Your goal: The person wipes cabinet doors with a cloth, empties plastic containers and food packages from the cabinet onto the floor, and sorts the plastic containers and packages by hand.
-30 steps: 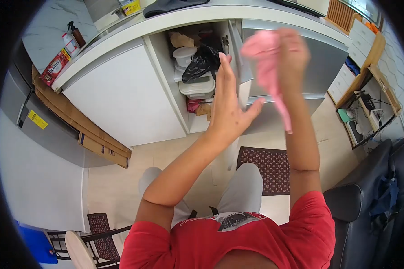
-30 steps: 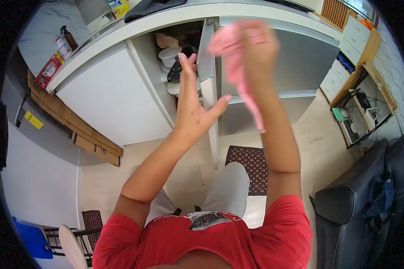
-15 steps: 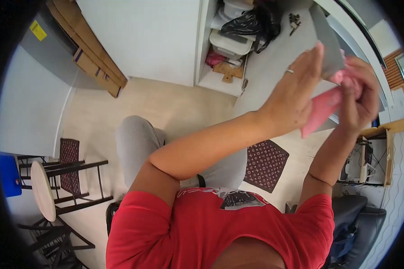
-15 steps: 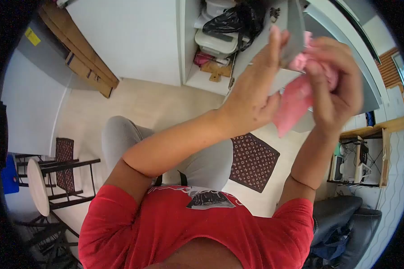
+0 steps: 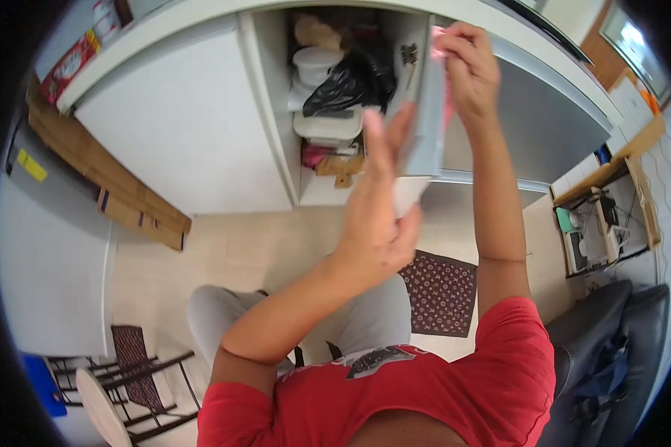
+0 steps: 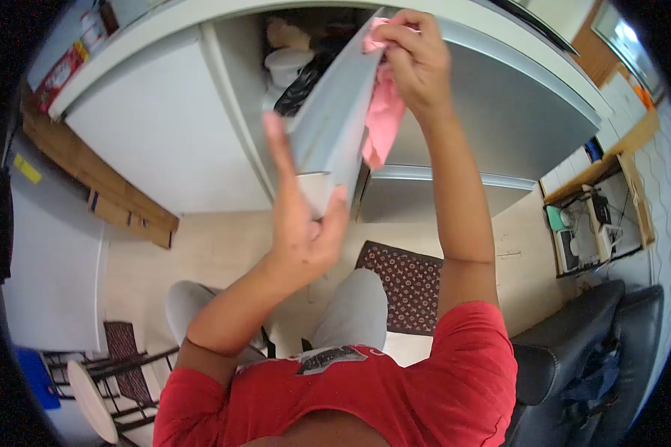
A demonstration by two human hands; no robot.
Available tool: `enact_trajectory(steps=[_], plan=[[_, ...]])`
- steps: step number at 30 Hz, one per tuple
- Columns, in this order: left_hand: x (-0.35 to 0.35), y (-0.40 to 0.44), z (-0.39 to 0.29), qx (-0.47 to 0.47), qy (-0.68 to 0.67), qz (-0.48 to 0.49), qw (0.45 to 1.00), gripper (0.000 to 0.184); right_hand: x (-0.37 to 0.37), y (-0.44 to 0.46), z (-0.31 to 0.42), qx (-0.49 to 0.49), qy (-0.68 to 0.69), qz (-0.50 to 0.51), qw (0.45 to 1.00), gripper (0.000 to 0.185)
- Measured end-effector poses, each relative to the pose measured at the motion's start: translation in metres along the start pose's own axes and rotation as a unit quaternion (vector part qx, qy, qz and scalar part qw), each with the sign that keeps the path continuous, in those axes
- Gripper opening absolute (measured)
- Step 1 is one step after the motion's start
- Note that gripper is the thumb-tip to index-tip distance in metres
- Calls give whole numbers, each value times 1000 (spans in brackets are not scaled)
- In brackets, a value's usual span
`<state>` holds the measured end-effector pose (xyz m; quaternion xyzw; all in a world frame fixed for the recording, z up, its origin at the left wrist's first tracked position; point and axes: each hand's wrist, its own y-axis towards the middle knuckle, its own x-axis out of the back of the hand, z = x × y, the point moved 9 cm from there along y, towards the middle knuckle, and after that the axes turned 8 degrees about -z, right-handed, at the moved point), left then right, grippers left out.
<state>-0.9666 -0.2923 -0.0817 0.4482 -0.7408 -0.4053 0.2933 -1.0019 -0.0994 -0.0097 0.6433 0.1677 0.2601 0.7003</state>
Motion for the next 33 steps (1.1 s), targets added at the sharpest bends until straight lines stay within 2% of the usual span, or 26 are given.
enact_trajectory(steps=[1, 2, 4, 5, 7, 11, 13, 14, 20, 22, 26, 30, 33], plan=[[4, 2, 0, 0, 70, 6, 998, 81, -3, 3, -14, 12, -49, -10, 999, 22], [3, 0, 2, 24, 33, 7, 999, 83, -3, 6, -22, 22, -98, -19, 995, 22], [5, 3, -4, 11, 48, 2, 999, 84, -5, 11, -14, 44, -134, -23, 990, 21], [2, 0, -6, 5, 42, 10, 999, 84, -4, 11, -10, 29, -116, -7, 993, 20], [7, -5, 13, 76, 28, -6, 997, 84, -5, 7, 14, 16, -83, 3, 996, 18], [18, -5, 17, 78, 45, -23, 996, 84, -2, -3, 94, 56, -55, 57, 995, 17], [23, -2, 16, 96, 20, -26, 995, 84, -5, -2, 114, 51, 18, 75, 996, 16], [26, -1, 20, 119, -1, -30, 992, 84, -5, 1, 108, 53, 15, 74, 996, 16], [46, 1, 40, 124, -33, -30, 991, 83, -14, 28, 40, 87, -123, 126, 980, 18], [48, 1, 41, 120, -20, -24, 992, 84, -3, 50, 50, 144, -233, 106, 956, 25], [54, 4, 47, 107, -8, -10, 994, 84, -16, 31, 4, 108, -253, 123, 954, 23], [62, 8, 58, 145, -75, -19, 986, 83, -30, 26, -4, 104, -272, 130, 948, 19], [64, 5, 59, 113, -25, 3, 993, 82, -29, 27, 6, 88, -237, 159, 954, 21]])
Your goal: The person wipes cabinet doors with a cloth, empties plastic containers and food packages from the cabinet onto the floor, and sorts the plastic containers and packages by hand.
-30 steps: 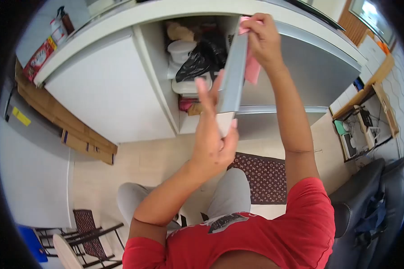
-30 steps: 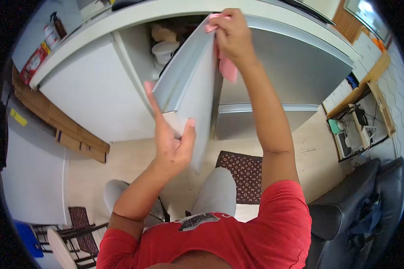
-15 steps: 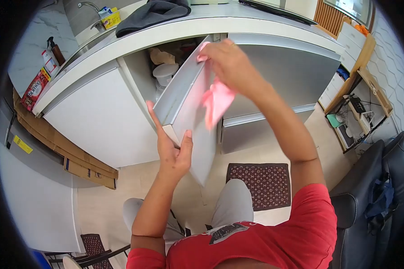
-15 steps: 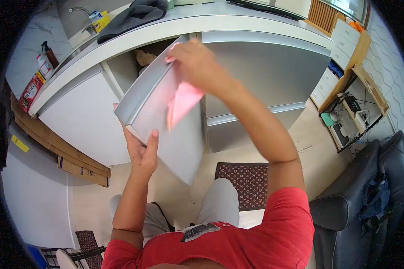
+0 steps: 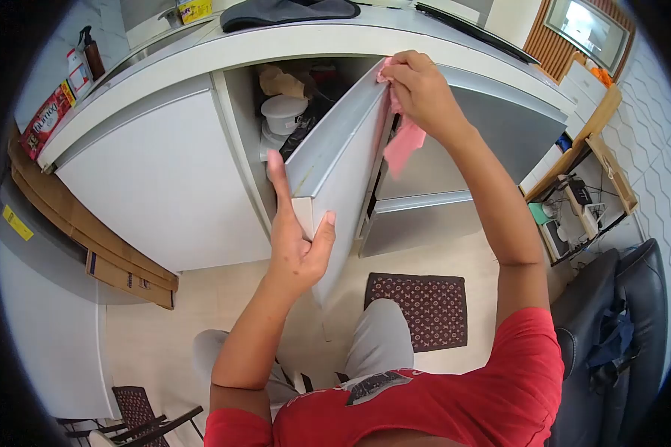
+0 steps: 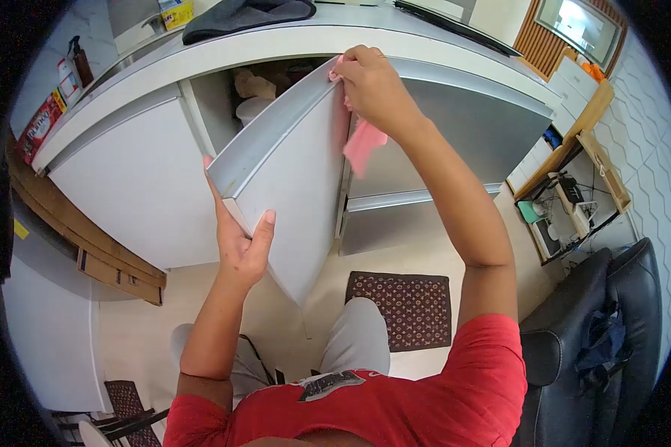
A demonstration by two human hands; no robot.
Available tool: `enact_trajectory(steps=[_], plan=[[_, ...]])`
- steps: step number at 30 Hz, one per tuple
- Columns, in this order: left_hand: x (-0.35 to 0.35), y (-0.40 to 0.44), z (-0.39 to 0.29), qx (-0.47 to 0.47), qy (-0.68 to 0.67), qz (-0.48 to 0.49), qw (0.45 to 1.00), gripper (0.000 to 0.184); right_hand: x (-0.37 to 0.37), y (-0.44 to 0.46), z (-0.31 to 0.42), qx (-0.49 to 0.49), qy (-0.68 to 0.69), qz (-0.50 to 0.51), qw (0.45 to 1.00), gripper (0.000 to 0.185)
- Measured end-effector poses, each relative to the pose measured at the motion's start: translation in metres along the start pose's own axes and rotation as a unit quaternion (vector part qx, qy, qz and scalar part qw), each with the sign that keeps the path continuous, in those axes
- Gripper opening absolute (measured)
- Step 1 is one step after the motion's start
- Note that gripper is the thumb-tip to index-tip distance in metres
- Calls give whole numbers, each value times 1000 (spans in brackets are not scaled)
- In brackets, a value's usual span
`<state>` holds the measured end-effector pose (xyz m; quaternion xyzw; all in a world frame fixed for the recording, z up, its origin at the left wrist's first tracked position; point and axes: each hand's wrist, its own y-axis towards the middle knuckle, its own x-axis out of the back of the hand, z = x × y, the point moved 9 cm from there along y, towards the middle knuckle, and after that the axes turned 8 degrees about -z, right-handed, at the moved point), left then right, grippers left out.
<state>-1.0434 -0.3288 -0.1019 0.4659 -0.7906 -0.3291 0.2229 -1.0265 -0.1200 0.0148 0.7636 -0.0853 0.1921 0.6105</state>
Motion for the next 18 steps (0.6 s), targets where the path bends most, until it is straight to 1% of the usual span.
enact_trajectory(steps=[1, 2, 4, 5, 7, 8, 9, 10, 11, 13, 14, 17, 18], plan=[[0, 1, 1, 4, -20, 4, 1000, 83, 1, 0, 3, 3, 37, 12, 999, 24], [-1, 2, 2, 7, -41, 9, 999, 83, 1, -1, 2, 5, 38, 17, 999, 24], [3, 5, 4, 9, -32, 6, 999, 83, 4, -2, 4, 28, -7, 21, 999, 25], [6, 6, 4, 8, -20, 5, 1000, 83, 3, -1, 2, 31, -7, 23, 999, 25], [11, 8, 6, 10, -30, 1, 1000, 83, -8, 0, 1, 73, -147, 43, 986, 22], [12, 9, 7, 11, -38, -2, 999, 84, -12, 0, -1, 75, -144, 43, 986, 22], [15, 10, 6, 10, -35, -5, 999, 84, -22, 1, -7, 46, -236, 83, 967, 21], [14, 10, 4, 4, -35, 8, 999, 83, -28, 0, -15, 16, -326, 124, 937, 21], [11, 9, 1, -2, -35, 21, 999, 83, -28, -2, -13, 17, -325, 124, 938, 21], [6, 7, -4, 5, -49, 20, 999, 83, -19, -1, -16, -39, -288, 68, 955, 20], [3, 6, -5, 14, -64, 20, 998, 83, -22, 2, -18, -33, -284, 67, 956, 20], [1, 5, -8, 18, -87, 16, 996, 82, -28, -1, -27, -53, -246, 62, 966, 19], [0, 5, -10, 12, -87, 12, 996, 82, -24, 0, -24, -46, -227, 38, 972, 18]])
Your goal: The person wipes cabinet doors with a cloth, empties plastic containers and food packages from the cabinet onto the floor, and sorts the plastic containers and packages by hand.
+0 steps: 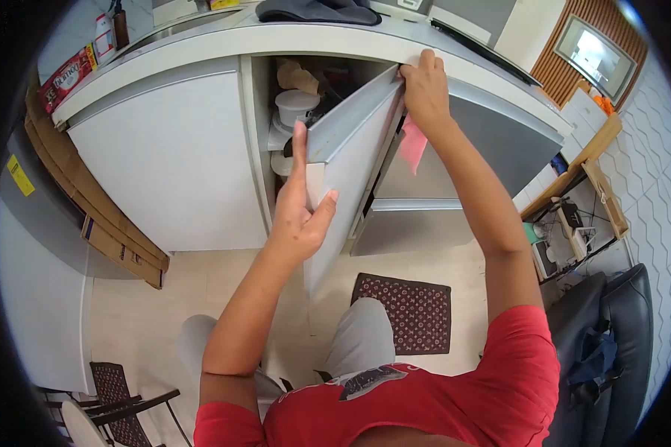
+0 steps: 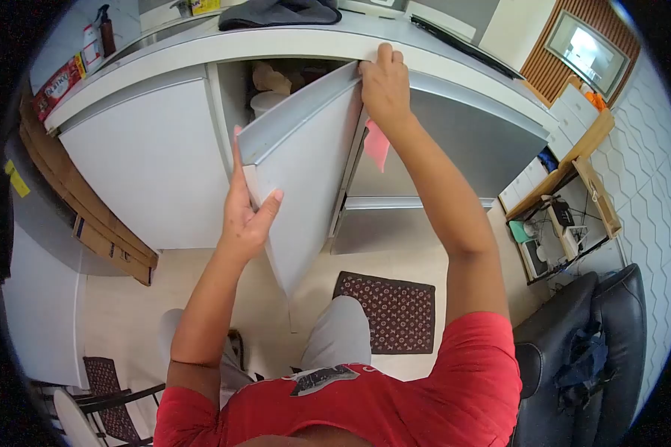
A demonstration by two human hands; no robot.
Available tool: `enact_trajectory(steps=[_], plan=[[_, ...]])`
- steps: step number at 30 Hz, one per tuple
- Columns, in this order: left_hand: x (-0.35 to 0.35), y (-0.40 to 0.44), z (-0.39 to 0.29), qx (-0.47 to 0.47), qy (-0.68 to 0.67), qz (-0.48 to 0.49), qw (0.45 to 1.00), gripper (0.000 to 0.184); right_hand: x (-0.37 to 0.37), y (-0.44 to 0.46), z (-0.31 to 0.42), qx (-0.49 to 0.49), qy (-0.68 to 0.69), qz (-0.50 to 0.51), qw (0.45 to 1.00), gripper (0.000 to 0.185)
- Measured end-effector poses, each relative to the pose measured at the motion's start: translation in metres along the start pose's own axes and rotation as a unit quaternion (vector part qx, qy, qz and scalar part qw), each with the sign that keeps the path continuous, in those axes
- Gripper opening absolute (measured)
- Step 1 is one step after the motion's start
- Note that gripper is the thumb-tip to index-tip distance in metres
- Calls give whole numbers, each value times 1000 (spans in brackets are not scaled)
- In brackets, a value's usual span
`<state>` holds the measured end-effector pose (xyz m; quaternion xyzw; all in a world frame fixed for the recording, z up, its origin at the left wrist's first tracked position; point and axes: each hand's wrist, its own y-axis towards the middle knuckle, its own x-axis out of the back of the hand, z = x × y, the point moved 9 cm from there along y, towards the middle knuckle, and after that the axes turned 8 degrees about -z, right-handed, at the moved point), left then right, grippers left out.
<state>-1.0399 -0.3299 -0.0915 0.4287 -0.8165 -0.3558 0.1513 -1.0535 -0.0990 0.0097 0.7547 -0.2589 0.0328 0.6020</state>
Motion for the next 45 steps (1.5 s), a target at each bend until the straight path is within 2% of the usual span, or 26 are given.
enact_trajectory(steps=[5, 6, 7, 8, 10, 11, 13, 14, 18, 20, 24, 27, 29, 32, 33, 34, 35, 37, 38, 40, 43, 45], plan=[[-4, -1, 1, -19, -7, -1, 1000, 82, 22, -8, 7, 23, 91, -64, 994, 19], [-5, 0, 2, -20, -11, 4, 1000, 82, 24, -10, -5, -130, 255, -43, 957, 15], [-5, 0, 2, -23, -16, 7, 1000, 82, 14, -21, -13, -278, 406, -21, 871, 13], [-5, -2, 2, -26, -21, 8, 999, 82, 13, -24, -10, -282, 399, -19, 873, 13], [-6, -3, 4, -22, -17, 15, 1000, 81, 19, -31, -19, -332, 267, -58, 903, 19], [-4, -2, 5, -21, -8, 17, 1000, 81, 18, -29, -17, -332, 261, -62, 904, 19], [-1, 0, 7, -17, -19, 25, 999, 81, 17, -24, -11, -296, 210, -31, 931, 27], [1, 1, 10, -11, -24, 28, 999, 80, 7, -23, -13, -316, 254, 14, 914, 27], [0, 3, -1, -66, -36, 34, 997, 79, -10, -19, -16, -342, 227, 64, 910, 26], [-1, 5, -8, -86, -33, 39, 995, 80, -17, -20, -27, -353, 112, 56, 927, 26], [4, 7, -5, -118, -44, 47, 991, 84, 0, -17, -18, -392, 86, 50, 915, 30], [7, 9, -7, -134, -47, 46, 989, 86, 16, -21, 2, -382, 147, 37, 911, 32], [1, 7, -3, -128, -29, 71, 989, 79, 39, -19, 25, -322, 128, 28, 938, 29], [3, 8, -3, -147, -16, 67, 987, 79, 34, -12, 8, -374, 181, 49, 908, 25], [4, 9, 4, -87, -79, 67, 991, 85, 27, -11, -1, -403, 200, 66, 891, 25], [4, 10, 7, -70, -91, 75, 991, 83, 20, -6, -2, -361, 141, 52, 921, 25], [7, 11, 11, -53, -99, 84, 990, 81, 11, -7, -7, -364, 140, 48, 920, 25], [11, 11, 18, -47, -98, 84, 990, 79, -6, -16, -23, -428, 186, 35, 884, 24], [13, 11, 21, -40, -98, 79, 991, 77, -14, -13, -25, -429, 184, 32, 884, 24], [14, 10, 21, -43, -99, 83, 991, 75, -17, -6, -23, -387, -25, 84, 918, 24], [15, 12, 20, -52, -94, 75, 991, 74, -15, -9, -25, -433, -64, 131, 889, 25], [13, 11, 16, -54, -91, 72, 992, 75, -13, -9, -24, -439, -23, 165, 883, 25]])
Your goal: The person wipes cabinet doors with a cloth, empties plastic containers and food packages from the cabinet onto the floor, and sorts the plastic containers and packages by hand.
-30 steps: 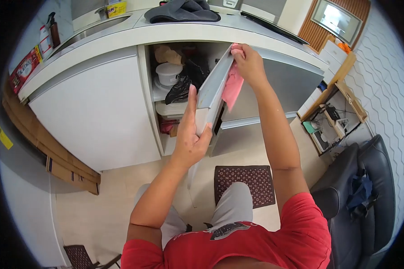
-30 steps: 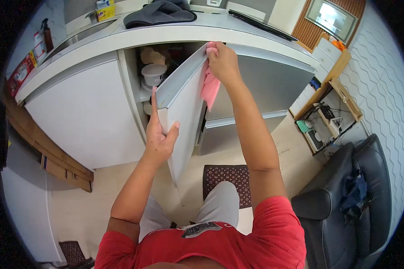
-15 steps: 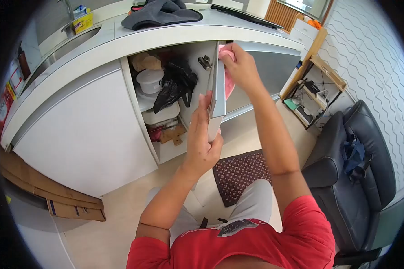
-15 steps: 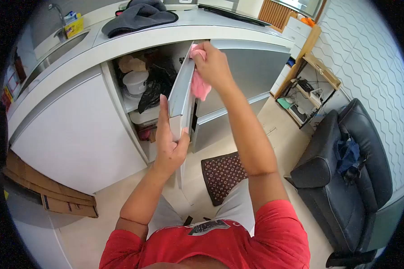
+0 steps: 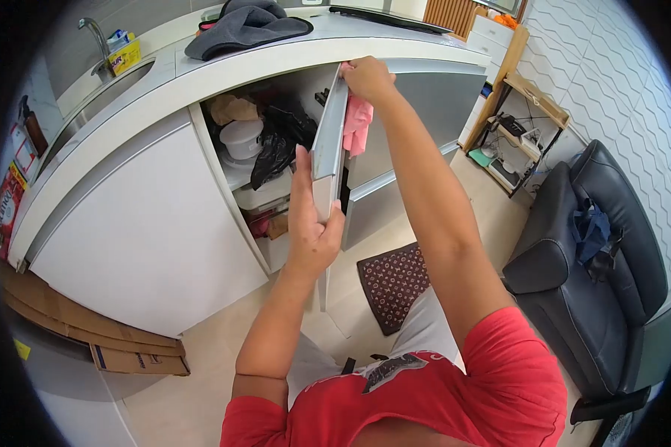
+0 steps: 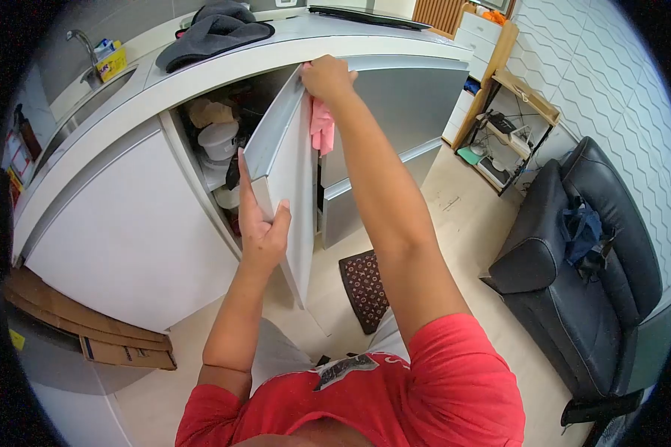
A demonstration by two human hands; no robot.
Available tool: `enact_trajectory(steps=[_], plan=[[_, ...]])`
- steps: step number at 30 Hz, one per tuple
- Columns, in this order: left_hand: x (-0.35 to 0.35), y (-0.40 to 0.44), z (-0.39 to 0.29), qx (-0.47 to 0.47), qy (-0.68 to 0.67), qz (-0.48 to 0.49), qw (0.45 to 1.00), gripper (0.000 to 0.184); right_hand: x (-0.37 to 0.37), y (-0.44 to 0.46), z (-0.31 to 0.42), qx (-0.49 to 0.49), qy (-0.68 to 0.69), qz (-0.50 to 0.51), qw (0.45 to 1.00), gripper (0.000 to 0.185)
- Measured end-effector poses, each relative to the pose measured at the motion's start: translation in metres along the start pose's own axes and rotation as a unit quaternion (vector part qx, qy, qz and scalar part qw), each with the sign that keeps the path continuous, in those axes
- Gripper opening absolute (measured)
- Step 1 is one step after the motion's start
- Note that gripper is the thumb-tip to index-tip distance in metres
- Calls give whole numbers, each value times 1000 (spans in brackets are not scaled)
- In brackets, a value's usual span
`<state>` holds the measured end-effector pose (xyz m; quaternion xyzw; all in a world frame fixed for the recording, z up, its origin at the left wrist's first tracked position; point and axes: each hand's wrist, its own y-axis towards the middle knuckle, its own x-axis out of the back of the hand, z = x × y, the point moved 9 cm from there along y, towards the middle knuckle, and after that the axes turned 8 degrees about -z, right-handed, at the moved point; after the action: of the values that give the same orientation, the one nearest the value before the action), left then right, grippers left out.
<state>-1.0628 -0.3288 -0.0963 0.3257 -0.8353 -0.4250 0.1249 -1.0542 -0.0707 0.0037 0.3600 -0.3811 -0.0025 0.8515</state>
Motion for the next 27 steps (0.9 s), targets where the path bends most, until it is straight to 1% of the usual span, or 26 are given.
enact_trajectory(steps=[1, 2, 4, 7, 8, 9, 10, 11, 12, 13, 14, 16, 17, 18, 19, 20, 21, 22, 23, 25, 27], plan=[[-3, 1, -2, 1, 7, -3, 1000, 75, -3, -1, -1, -1, 20, 48, 999, 25], [-3, 2, -4, 1, 14, -6, 1000, 75, -2, -7, -3, 3, 21, 49, 999, 25], [-4, 5, -5, -12, 18, -15, 1000, 76, 9, -22, 10, 109, 81, 3, 991, 26], [-5, 0, -2, -11, 6, -17, 1000, 77, 13, -23, 8, 122, 118, 19, 985, 27], [-5, -1, -1, -5, -15, -19, 1000, 77, 8, -18, 6, 120, 119, 19, 985, 27], [-6, -1, -2, -7, -14, -18, 1000, 77, -1, -4, -1, 92, 87, 3, 992, 26], [-7, -1, -3, -9, 7, -15, 1000, 78, -5, 6, -2, 65, 57, -11, 996, 26], [-7, -2, -4, -9, 29, -12, 999, 79, -9, 12, 1, 65, 61, -11, 996, 26], [-8, -3, -7, -9, 32, -9, 999, 79, -9, 12, 2, 56, 23, -5, 998, 27], [-9, -1, -14, -28, 56, -19, 998, 79, -7, 12, 1, 48, -17, -1, 999, 27], [-9, 0, -20, -48, 79, -29, 995, 80, -2, 7, -3, 46, -17, -4, 999, 27], [-11, 1, -22, -55, 85, -27, 994, 80, 7, -22, 9, 51, 125, 99, 986, 30], [-12, 0, -22, -55, 94, -22, 994, 81, 12, -39, 8, 52, 123, 99, 986, 30], [-14, -1, -23, -55, 91, -22, 994, 81, 31, -56, 18, 128, 109, 24, 985, 32], [-14, 0, -24, -57, 83, -24, 995, 81, 48, -66, 30, 205, 96, -51, 973, 34], [-14, -1, -24, -56, 77, -26, 995, 81, 53, -62, 33, 205, 97, -51, 973, 34], [-14, -2, -23, -53, 80, -24, 995, 81, 43, -53, 29, 141, 101, 39, 984, 35], [-13, -2, -24, -53, 77, -28, 995, 81, 29, -45, 23, 79, 104, 128, 983, 36], [-13, -1, -25, -52, 74, -31, 995, 81, 20, -36, 21, 79, 107, 128, 983, 36], [-13, 1, -24, -64, 93, -36, 993, 82, 10, -8, 15, 94, -25, 25, 995, 36], [-13, -4, -21, -65, 110, -36, 991, 82, 0, -4, 12, 89, -12, 28, 996, 33]])
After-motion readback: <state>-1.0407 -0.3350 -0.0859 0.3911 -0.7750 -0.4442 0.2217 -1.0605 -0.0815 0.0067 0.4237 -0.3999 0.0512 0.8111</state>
